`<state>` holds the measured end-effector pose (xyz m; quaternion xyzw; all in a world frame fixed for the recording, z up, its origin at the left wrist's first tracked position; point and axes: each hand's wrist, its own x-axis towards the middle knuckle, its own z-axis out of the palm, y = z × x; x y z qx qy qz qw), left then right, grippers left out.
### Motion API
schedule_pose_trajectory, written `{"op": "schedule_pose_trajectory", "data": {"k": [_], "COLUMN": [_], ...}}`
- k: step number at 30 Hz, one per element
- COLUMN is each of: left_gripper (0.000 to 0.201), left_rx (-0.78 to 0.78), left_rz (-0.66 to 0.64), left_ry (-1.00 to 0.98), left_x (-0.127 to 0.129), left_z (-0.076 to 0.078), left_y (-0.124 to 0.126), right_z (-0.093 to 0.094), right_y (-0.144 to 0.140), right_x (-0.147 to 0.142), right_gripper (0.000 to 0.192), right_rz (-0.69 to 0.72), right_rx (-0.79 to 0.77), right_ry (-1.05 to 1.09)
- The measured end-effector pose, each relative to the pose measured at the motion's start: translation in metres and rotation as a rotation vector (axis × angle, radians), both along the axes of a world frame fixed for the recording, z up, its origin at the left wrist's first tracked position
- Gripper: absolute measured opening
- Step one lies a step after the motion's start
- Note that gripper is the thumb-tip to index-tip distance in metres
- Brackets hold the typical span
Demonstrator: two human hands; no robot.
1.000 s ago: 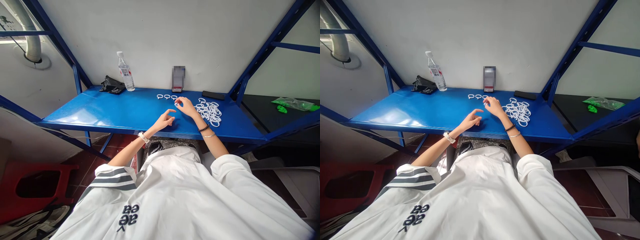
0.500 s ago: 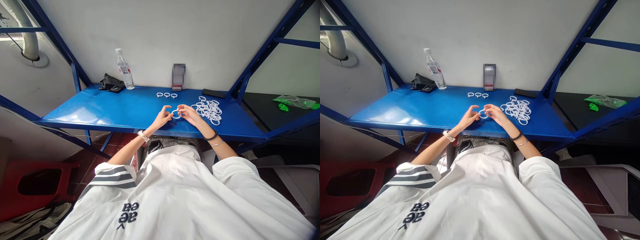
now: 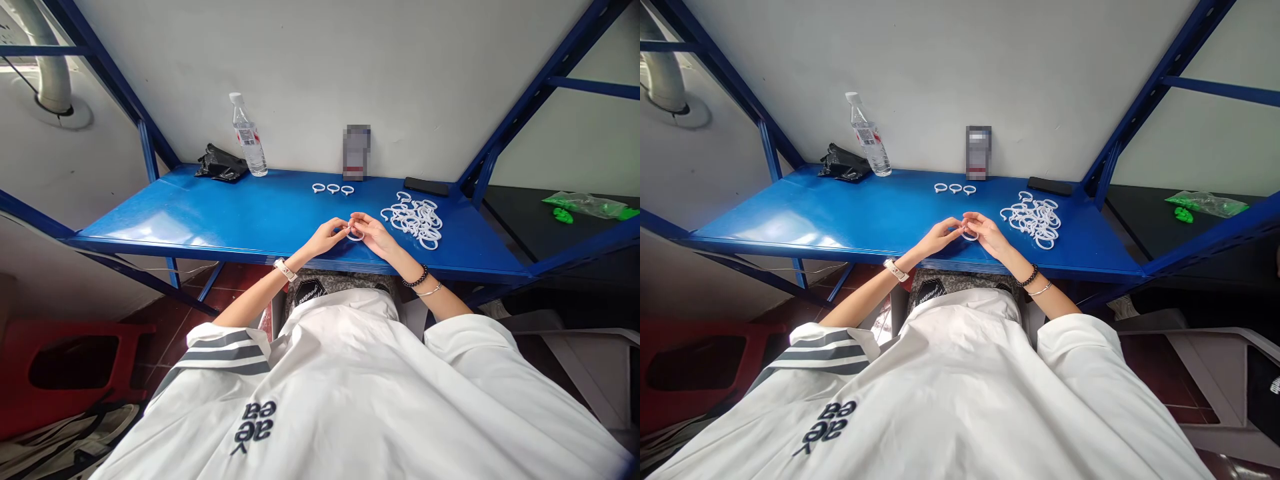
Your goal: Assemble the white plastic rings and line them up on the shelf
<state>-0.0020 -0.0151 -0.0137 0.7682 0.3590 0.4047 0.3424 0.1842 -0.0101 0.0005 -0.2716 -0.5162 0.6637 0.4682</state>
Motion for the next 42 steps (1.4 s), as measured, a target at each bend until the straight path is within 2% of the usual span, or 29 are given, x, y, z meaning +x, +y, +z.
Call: {"op": "schedule_pose_trajectory", "data": {"k": [6,13,19,26,32,38,42], "left_gripper": [0.051,0.053,0.051,0.051,0.049,0.049,0.055], "left_rx": [-0.090,-0.210,-0.243,-0.247,-0.240,-0.252,-0.241], "left_rz": [-0.068,-0.103,-0.138,-0.196,-0.223,-0.211,-0.185], "left_ry": [-0.043,-0.246,-0.334,-0.247,-0.239,-0.243,-0.289], "left_x": [-0.001,0.001,0.001,0.000,-0.001,-0.001,-0.001], "left_z": [0.005,0.009,0.015,0.018,0.020,0.018,0.016], "left_y": [-0.003,-0.006,-0.012,-0.013,-0.014,-0.014,-0.014], "right_z": [-0.004,-0.003,-0.003,-0.008,-0.001,0.002,-0.001], "right_y": [0.001,-0.002,-0.009,-0.019,-0.025,-0.027,-0.023], "right_x": [0.002,0.001,0.001,0.004,0.004,0.003,0.004], "right_gripper": [0.033,0.023,0.036,0.045,0.046,0.046,0.040], "right_rz": [-0.014,-0.003,0.013,-0.132,0.001,-0.020,-0.058], "right_rx": [-0.069,-0.051,0.079,0.222,0.170,0.133,0.064], "right_ry": [0.037,-0.064,-0.148,-0.242,-0.237,-0.205,-0.107]}}
